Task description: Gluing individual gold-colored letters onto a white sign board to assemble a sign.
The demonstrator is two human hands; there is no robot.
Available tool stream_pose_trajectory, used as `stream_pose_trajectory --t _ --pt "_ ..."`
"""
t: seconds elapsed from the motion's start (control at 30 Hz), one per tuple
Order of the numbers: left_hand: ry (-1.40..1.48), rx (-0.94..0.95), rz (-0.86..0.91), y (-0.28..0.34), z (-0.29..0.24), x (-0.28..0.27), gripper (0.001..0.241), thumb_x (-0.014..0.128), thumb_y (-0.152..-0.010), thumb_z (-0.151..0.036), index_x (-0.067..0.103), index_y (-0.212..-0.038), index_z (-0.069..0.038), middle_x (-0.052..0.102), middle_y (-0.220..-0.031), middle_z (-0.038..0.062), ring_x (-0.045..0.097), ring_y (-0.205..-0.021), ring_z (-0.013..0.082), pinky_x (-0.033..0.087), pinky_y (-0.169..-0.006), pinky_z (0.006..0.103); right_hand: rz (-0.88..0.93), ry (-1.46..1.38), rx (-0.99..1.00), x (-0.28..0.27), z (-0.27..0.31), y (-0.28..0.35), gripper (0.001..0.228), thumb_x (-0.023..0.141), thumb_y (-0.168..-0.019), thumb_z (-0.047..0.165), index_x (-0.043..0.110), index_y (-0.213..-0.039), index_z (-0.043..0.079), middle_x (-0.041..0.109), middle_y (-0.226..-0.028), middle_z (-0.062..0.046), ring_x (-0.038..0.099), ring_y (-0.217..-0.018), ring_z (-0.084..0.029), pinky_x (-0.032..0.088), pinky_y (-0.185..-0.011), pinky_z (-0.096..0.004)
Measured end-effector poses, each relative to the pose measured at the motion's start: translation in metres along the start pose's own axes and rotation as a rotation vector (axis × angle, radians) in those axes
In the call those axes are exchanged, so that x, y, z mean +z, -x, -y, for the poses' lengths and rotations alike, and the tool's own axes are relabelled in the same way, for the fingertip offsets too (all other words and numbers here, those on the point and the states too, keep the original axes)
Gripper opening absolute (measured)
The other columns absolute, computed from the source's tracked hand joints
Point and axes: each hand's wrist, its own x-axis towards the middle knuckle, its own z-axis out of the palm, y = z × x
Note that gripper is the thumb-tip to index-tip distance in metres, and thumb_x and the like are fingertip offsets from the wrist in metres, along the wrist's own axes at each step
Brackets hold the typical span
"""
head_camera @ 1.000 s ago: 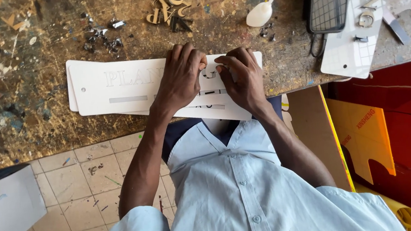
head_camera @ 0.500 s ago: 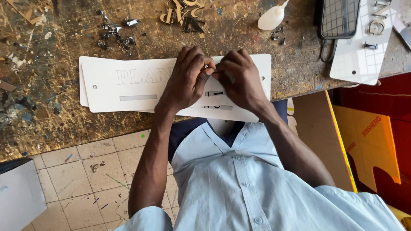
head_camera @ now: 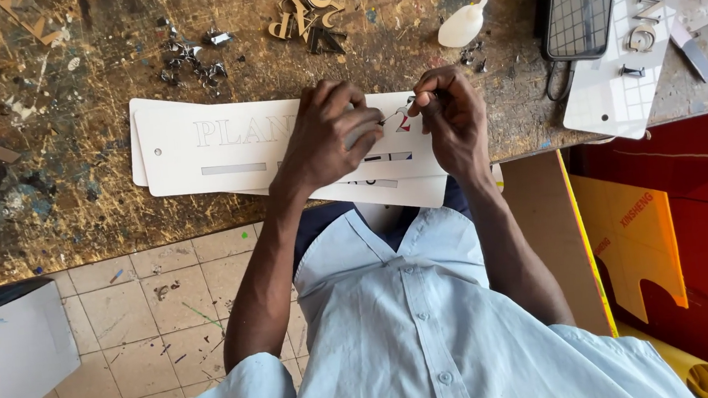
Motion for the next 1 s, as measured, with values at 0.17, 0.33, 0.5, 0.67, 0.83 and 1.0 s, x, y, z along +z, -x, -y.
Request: stream_pose_trajectory --t 0.17,0.33,0.5,0.67,0.83,1.0 --pt "-0.098 -0.042 -0.046 -0.002 -0.009 0.016 0.007 0.086 -0.103 -0.019 0.079 -0.105 -0.017 0.057 -0.102 -0.001 0.058 -0.113 0.0250 0.044 -0.094 0.0458 0.029 -0.066 0.044 0.004 0.004 -0.002 0.016 0.063 -0.121 0.008 0.063 -0.116 -0.008 0.071 -0.116 -0.025 0.081 -0.092 -0.030 0.063 -0.063 -0.033" --pt "0.052 -0.112 -0.114 0.000 0.000 0.022 0.023 0.062 -0.120 -0.030 0.073 -0.106 -0.016 0.050 -0.095 -0.001 0.058 -0.105 0.0255 0.045 -0.098 0.0448 0.024 -0.081 0.077 -0.004 0.008 -0.002 0.014 0.065 -0.120 0.007 0.065 -0.115 -0.007 0.074 -0.113 -0.024 0.081 -0.092 -0.028 0.062 -0.066 -0.030" --pt "0.191 -0.137 -0.217 -0.002 -0.006 0.012 0.014 0.069 -0.118 -0.026 0.070 -0.110 -0.015 0.049 -0.095 0.000 0.061 -0.101 0.0253 0.047 -0.096 0.0420 0.035 0.223 0.003 -0.017 0.019 -0.001 0.006 0.080 -0.114 0.001 0.077 -0.111 -0.005 0.076 -0.111 -0.019 0.076 -0.091 -0.024 0.052 -0.065 -0.028" --pt "0.315 -0.132 -0.241 -0.009 -0.033 0.011 0.010 0.068 -0.118 -0.019 0.070 -0.111 -0.012 0.052 -0.097 0.002 0.063 -0.099 0.0262 0.052 -0.094 0.0429 0.121 0.425 -0.095 -0.014 0.026 -0.001 0.004 0.083 -0.108 -0.004 0.083 -0.110 -0.001 0.075 -0.107 -0.020 0.074 -0.087 -0.033 0.054 -0.063 -0.037" --pt "0.545 -0.178 -0.285 -0.012 -0.052 0.010 0.005 0.067 -0.118 -0.015 0.070 -0.116 -0.012 0.061 -0.108 0.005 0.069 -0.104 0.0260 0.061 -0.093 0.0426 0.164 0.223 0.057 -0.010 0.031 0.000 0.005 0.079 -0.111 0.000 0.083 -0.113 0.001 0.077 -0.109 -0.015 0.073 -0.092 -0.023 0.056 -0.068 -0.031" --pt "0.918 -0.300 -0.484 -0.014 -0.058 0.035 0.008 0.075 -0.114 -0.012 0.078 -0.120 -0.007 0.075 -0.115 0.009 0.077 -0.104 0.0174 0.069 -0.093 0.0354 0.002 0.043 0.100 0.008 0.029 0.007 0.010 0.073 -0.115 -0.001 0.081 -0.118 -0.003 0.071 -0.116 -0.020 0.068 -0.100 -0.023 0.059 -0.075 -0.031"
